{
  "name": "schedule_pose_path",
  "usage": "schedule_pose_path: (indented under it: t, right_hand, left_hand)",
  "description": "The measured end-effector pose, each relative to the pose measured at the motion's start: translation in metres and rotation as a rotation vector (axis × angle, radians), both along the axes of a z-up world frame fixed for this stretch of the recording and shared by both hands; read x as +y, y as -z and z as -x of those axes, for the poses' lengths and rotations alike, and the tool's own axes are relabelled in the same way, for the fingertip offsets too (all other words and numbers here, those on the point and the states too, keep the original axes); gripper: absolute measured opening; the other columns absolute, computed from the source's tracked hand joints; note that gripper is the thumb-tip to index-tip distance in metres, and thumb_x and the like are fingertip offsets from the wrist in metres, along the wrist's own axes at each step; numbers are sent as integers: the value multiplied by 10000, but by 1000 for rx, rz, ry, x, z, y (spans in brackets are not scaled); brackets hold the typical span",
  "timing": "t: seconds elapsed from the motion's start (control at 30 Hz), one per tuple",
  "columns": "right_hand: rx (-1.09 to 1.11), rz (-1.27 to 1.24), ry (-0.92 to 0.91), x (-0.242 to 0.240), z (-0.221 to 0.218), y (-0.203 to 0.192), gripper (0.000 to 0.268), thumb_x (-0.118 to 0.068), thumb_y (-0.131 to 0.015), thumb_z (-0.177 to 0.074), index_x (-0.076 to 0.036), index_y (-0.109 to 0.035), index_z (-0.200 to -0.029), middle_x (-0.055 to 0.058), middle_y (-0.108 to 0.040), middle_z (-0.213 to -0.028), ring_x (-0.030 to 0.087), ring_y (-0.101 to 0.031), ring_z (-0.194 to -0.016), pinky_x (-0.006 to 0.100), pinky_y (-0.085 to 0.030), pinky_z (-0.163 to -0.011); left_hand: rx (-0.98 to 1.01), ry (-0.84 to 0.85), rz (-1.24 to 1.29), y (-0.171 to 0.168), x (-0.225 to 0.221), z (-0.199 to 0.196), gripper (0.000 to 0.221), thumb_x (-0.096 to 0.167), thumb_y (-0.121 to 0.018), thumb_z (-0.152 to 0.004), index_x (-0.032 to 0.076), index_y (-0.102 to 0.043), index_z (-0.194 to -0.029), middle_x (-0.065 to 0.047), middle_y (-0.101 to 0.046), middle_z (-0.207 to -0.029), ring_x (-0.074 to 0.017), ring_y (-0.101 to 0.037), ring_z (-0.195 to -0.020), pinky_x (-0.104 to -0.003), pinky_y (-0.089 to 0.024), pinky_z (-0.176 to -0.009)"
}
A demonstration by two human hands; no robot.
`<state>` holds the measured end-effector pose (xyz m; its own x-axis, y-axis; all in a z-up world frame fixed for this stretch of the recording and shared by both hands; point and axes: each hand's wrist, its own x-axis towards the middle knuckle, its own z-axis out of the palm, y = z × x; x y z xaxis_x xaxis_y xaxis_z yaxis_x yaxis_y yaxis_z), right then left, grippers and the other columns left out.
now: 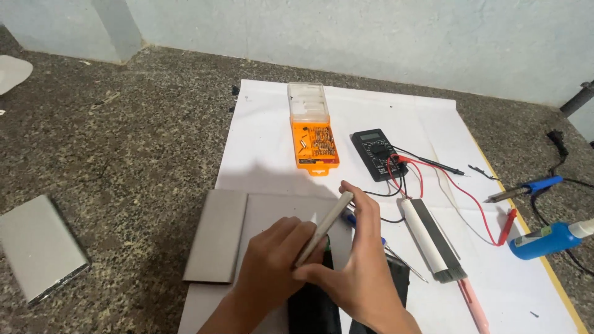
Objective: Disassembling a power bank by prying the plastic casing apart and extracting the internal battery and circuit board.
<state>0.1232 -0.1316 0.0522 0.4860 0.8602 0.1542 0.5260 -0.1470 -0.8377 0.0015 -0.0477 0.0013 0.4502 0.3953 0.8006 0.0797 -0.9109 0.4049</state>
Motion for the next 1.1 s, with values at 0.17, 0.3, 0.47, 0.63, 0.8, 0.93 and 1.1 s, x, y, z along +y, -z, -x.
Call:
schedule_pose_path:
  t: [0.17, 0.3, 0.47, 0.63, 0.8, 0.93, 1.1]
  right_hand:
    - [89, 3, 106, 2, 3, -2, 1104, -127, -963, -427, -166, -446, -1402, 38, -487, -1452, 214, -519, -1353, 365, -439, -1087]
    - [40, -72, 77, 0, -2, 2, 868, -225, -892, -573, -143, -509, -1348, 45, -536, -1342, 186, -547, -1283, 339, -436, -1068]
    - [7, -112, 92, -1, -4, -3, 685, -337, -824, -727, -143, -567, -1332, 44, -579, -1290, 165, -562, -1290, 332, -427, -1091]
    - [46, -131, 108, -1, -8, -3, 476, -307, -756, -797, -158, -649, -1236, 12, -638, -1211, 152, -600, -1221, 307, -406, -1067]
    - [250, -208, 107, 1, -13, -1, 319, -195, -755, -835, -89, -692, -1129, 36, -685, -1128, 155, -681, -1101, 285, -516, -990]
    - [398, -205, 113, 0, -20, -3, 322, -178, -755, -844, -38, -719, -1132, 80, -728, -1026, 184, -722, -1001, 304, -605, -899]
    - [427, -172, 159, -1, -29, 0, 210, -107, -717, -899, -13, -783, -1074, 71, -787, -992, 139, -700, -929, 246, -550, -867]
  left_hand:
    - [1, 39, 44, 6, -2, 0, 161, 141, -642, -1003, 67, -554, -890, -56, -498, -747, -242, -522, -663, -366, -433, -570]
    - [40, 56, 125, 15, -1, 0, 194, 177, -698, -983, 86, -555, -890, -40, -538, -767, -240, -560, -674, -370, -448, -553]
    - [29, 80, 108, 14, 0, 0, 118, 117, -696, -959, 49, -602, -938, -88, -625, -825, -276, -615, -713, -374, -488, -582]
    - [44, 62, 61, 12, -1, -1, 151, 91, -711, -956, 46, -586, -885, -85, -590, -761, -258, -566, -648, -370, -461, -535]
    - [73, 32, 29, 13, -3, -1, 143, 121, -712, -962, 52, -598, -912, -73, -592, -764, -242, -569, -654, -374, -462, -507]
    - [77, 5, -18, 8, -5, -1, 189, 133, -689, -979, 79, -559, -853, -49, -516, -718, -235, -526, -629, -368, -425, -510]
    - [50, 74, -70, 7, -1, 1, 176, 105, -709, -971, 49, -563, -891, -65, -555, -770, -257, -537, -658, -364, -438, -568]
